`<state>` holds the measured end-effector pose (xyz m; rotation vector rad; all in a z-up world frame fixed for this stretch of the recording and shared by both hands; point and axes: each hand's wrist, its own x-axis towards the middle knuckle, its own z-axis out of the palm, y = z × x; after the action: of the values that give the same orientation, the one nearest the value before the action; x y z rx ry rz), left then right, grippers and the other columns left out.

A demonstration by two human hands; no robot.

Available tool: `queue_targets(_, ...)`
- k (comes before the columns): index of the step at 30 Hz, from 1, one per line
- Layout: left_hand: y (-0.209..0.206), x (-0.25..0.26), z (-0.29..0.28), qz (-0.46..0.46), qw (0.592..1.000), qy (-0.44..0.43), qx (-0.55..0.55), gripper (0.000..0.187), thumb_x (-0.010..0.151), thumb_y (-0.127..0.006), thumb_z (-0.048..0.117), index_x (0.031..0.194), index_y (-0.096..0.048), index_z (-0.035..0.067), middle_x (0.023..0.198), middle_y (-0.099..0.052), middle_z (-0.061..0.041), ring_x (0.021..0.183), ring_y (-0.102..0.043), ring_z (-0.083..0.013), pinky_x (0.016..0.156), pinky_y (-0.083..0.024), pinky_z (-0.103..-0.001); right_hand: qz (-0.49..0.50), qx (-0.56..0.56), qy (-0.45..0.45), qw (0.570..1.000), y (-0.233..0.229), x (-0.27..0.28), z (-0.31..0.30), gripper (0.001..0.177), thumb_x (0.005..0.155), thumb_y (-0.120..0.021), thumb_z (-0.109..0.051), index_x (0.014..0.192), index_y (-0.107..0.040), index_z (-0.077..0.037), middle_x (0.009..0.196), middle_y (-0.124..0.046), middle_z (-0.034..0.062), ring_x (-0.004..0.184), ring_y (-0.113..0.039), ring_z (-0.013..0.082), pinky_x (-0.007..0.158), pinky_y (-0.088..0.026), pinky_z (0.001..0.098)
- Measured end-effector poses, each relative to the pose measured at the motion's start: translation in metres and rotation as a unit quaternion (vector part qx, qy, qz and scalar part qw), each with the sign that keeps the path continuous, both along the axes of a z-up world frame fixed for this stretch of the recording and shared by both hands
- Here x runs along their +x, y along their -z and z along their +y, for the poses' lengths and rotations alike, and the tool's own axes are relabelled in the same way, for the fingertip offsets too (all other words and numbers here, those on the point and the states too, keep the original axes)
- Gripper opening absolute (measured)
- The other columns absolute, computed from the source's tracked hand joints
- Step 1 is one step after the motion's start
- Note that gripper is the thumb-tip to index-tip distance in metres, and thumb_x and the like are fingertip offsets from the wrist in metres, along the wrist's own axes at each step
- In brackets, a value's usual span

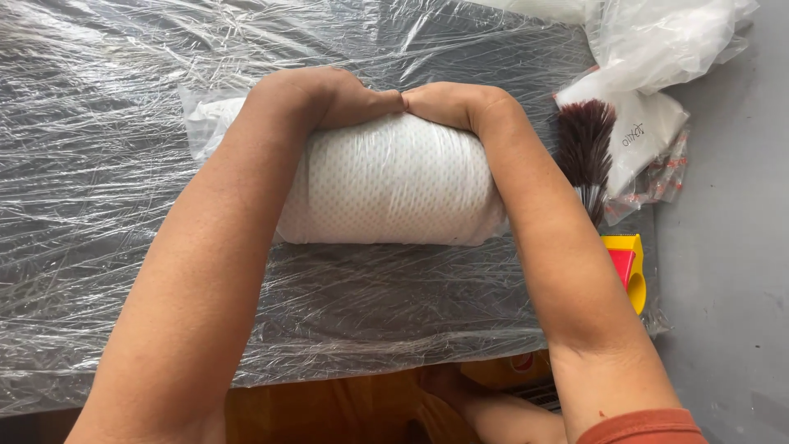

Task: The person wraps a white textured item in bubble wrap on a plastic-covered table. They roll the item, tie the plastic bag, and secure it with red tape.

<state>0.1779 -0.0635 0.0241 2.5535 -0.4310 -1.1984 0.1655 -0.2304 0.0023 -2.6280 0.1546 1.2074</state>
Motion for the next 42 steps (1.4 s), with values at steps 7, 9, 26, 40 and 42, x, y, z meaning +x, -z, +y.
queue_targets(7,-0.022,-0.006,0.005,0.033,0.999,-0.033,0.012,0.085,0.088,-0.037,0.074,0.154,-0.049,0.021,0.161,-0.044,-0.007,0.148,-0.042,-0.0326,0.119,-0.035,-0.054,-0.003,0.002,-0.021,1.000,0.012,0.010,-0.005,0.066,0.090,-0.031,-0.053,0.136,-0.064,-0.019,0.148,-0.059,0.0022,0.132,-0.055,0.0207,0.109,-0.038,0.0409)
queue_targets(9,-0.017,-0.003,0.005,0.028,0.999,-0.032,0.015,0.086,0.088,-0.035,0.075,0.154,-0.048,0.022,0.162,-0.042,-0.007,0.149,-0.040,-0.0323,0.120,-0.033,-0.054,0.000,-0.005,0.007,1.000,0.005,0.008,0.000,0.066,0.090,-0.033,-0.055,0.132,-0.067,-0.017,0.144,-0.062,0.0033,0.127,-0.058,0.0217,0.106,-0.041,0.0416)
queue_targets(26,0.050,0.000,0.006,-0.098,0.993,0.014,-0.058,0.096,0.077,-0.038,0.079,0.142,-0.061,0.012,0.138,-0.063,-0.021,0.135,-0.055,-0.0383,0.114,-0.042,-0.054,-0.128,0.096,0.071,0.985,0.037,-0.013,-0.013,0.050,0.094,-0.040,-0.045,0.124,-0.074,-0.025,0.134,-0.069,0.0082,0.132,-0.057,0.0343,0.113,-0.041,0.0487)
queue_targets(40,0.024,-0.144,0.051,-0.399,0.896,0.151,-0.120,0.136,0.074,-0.037,0.104,0.149,-0.046,-0.009,0.126,-0.064,-0.025,0.125,-0.056,-0.0367,0.119,-0.026,-0.049,-0.519,0.121,-0.095,0.841,0.046,-0.140,-0.007,0.041,0.102,-0.050,-0.053,0.088,-0.063,-0.017,0.072,-0.062,0.0103,0.086,-0.068,0.0285,0.092,-0.048,0.0415)
queue_targets(42,0.030,-0.156,0.053,-0.414,0.886,0.196,-0.075,0.145,0.065,-0.040,0.108,0.151,-0.041,-0.009,0.128,-0.062,-0.024,0.127,-0.054,-0.0361,0.121,-0.023,-0.051,-0.564,0.103,-0.109,0.812,0.052,-0.158,-0.003,0.038,0.101,-0.051,-0.051,0.088,-0.063,-0.017,0.072,-0.063,0.0087,0.083,-0.068,0.0264,0.089,-0.049,0.0403)
